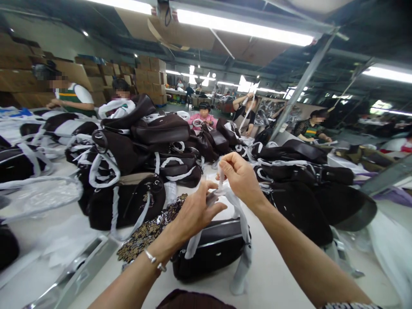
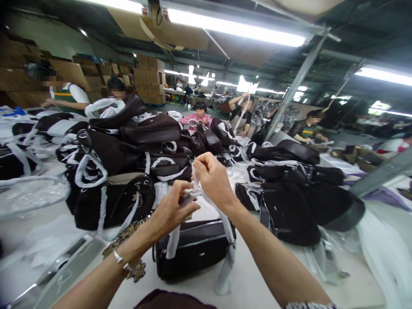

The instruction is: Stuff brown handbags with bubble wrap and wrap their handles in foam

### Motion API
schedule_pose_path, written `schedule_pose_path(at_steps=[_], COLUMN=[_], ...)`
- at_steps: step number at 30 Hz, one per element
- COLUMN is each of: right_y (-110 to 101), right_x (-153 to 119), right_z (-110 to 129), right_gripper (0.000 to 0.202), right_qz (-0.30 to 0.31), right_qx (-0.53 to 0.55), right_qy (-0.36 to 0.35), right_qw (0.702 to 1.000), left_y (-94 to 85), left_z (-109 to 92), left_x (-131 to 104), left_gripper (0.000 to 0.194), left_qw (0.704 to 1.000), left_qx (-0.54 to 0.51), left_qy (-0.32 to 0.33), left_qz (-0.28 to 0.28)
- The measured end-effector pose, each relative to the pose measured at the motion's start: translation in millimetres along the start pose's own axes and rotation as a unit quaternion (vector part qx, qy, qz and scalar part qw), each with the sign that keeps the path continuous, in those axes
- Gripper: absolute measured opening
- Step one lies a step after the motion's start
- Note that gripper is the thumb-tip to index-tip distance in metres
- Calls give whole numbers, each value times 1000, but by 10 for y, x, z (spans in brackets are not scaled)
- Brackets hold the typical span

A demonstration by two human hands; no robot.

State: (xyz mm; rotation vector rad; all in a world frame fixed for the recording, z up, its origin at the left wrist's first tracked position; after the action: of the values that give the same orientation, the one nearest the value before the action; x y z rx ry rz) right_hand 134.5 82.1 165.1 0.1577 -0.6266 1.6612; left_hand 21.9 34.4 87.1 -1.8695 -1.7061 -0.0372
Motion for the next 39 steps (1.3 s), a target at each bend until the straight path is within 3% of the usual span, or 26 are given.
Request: schedule_pose_path(at_steps=[2, 4, 7, 11, 13, 15, 18, 21, 23, 25, 28, 31, 35, 39], right_y=[10, 41, 132, 231, 226, 250, 413, 526, 545, 577, 630, 636, 565, 620], right_x=[12, 34, 85, 177, 213, 201, 63, -103, -151, -161, -71, 104, 251, 133], right_z=[111, 207, 305, 240, 34, -292, -809, -1092, -1157, -1170, -1122, -1055, -1037, -1143], right_gripper=[15, 13, 11, 10, 10, 11, 14, 16, 20, 26, 26, 24, 24, 23], right_qz=[19, 44, 88, 96, 66, 60, 142, 228, 250, 268, 278, 256, 200, 224], right_qx=[-72, -116, -151, -154, -125, -78, -10, 55, 97, 132, 153, 133, 35, 4], right_qy=[-27, -53, -89, -106, -66, 8, 138, 222, 258, 288, 290, 250, 201, 198], right_qw=[997, 991, 981, 978, 988, 995, 980, 946, 928, 910, 903, 924, 958, 954], left_y=[45, 183, 293, 217, 181, 196, 190, 50, 57, 155, 277, 310, 207, 103], left_z=[100, 174, 205, 111, 3, -65, -35, 13, 1, -33, -2, 52, 8, -85], left_x=[23, 41, 85, 180, 178, 125, 21, -18, -11, 1, 28, 67, 80, 18], left_gripper=[31, 45, 54, 46, 44, 40, 27, 28, 33, 31, 39, 42, 31, 30], left_qw=[995, 977, 965, 988, 992, 976, 959, 976, 985, 983, 970, 960, 967, 972], left_qx=[-86, -156, -157, -35, 83, 196, 264, 210, 151, 116, 141, 188, 177, 169], left_qy=[-50, -98, -130, -95, -38, 11, 20, -9, 2, 34, 54, 54, 49, 49], left_qz=[29, 105, 165, 114, 91, 94, 103, 60, 80, 138, 193, 200, 175, 155])
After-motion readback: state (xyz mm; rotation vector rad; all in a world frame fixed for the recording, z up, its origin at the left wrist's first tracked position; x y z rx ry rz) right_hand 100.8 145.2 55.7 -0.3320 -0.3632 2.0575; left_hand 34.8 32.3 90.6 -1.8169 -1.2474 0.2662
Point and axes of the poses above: each hand's wrist, its own x-axis towards the middle knuckle, its own y-axis out of the palm, z = x × y, the point moved 9 cm from there along x, towards the middle knuckle
